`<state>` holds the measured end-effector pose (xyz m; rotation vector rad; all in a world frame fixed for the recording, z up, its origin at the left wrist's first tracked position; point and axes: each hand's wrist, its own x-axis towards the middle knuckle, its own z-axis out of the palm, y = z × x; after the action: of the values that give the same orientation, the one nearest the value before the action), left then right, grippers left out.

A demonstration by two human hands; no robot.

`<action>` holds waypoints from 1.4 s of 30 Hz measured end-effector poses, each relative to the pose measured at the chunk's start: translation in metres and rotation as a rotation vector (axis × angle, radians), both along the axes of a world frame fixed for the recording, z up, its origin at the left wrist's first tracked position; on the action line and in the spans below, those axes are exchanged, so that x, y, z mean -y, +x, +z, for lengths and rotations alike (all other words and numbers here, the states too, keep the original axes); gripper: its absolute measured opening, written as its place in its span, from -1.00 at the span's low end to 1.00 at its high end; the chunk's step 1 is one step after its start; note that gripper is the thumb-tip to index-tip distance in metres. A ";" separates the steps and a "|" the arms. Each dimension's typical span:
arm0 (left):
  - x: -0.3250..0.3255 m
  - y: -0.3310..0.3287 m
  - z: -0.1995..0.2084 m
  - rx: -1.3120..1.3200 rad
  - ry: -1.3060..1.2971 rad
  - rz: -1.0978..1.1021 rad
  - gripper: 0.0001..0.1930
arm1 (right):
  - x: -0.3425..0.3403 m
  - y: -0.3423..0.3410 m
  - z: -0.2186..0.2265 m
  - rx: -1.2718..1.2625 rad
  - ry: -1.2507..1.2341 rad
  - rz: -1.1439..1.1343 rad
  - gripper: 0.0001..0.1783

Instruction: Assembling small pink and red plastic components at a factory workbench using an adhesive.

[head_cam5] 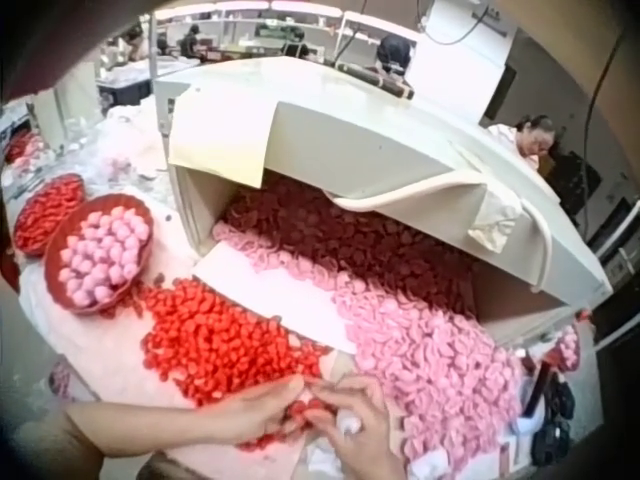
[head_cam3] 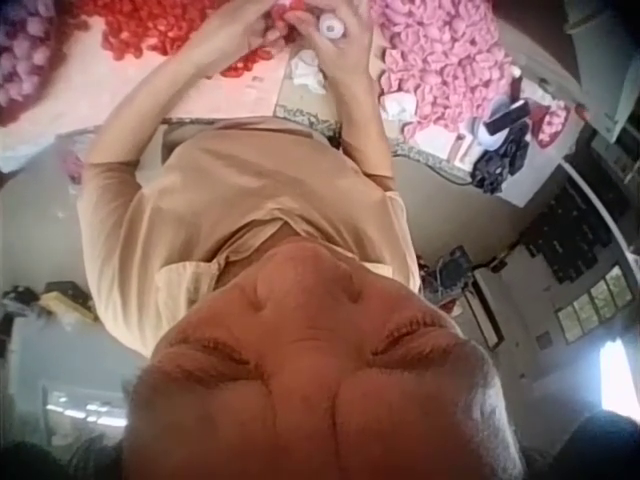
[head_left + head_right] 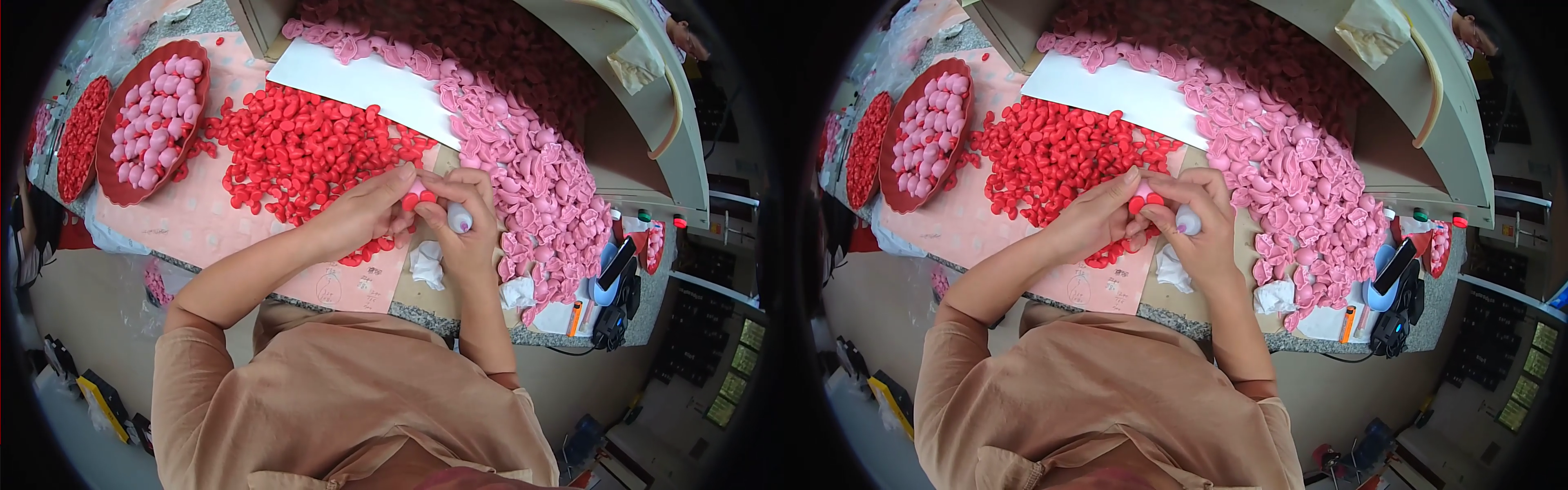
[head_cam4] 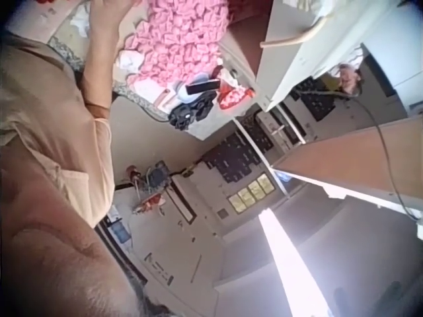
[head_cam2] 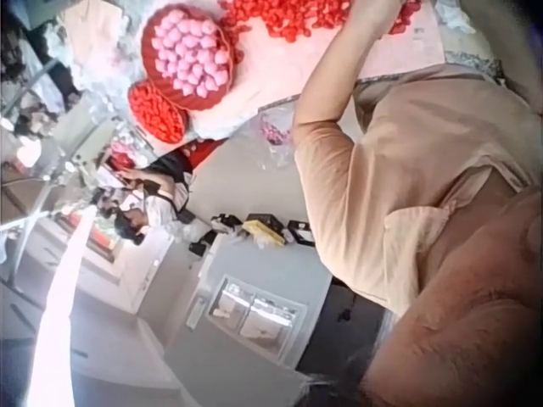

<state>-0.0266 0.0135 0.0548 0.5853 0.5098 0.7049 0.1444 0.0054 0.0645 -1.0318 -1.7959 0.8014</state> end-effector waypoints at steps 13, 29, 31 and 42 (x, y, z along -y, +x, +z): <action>0.004 -0.014 -0.005 0.055 -0.096 -0.119 -0.52 | 0.000 -0.008 -0.015 -0.151 -0.202 0.142 -0.61; 0.004 0.001 0.014 -0.148 -0.220 -0.017 -0.48 | 0.005 -0.007 -0.007 0.128 0.051 0.025 -0.58; 0.003 0.001 0.012 -0.158 -0.210 -0.022 -0.50 | 0.006 -0.009 -0.003 0.136 0.020 -0.008 -0.56; 0.013 -0.002 0.014 -0.304 -0.002 -0.001 -0.53 | 0.009 -0.007 0.000 0.056 0.127 0.026 -0.68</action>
<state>-0.0282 0.0004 0.0685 0.6950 0.7921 0.6173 0.1375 -0.0037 0.0645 -0.9581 -1.8858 0.6714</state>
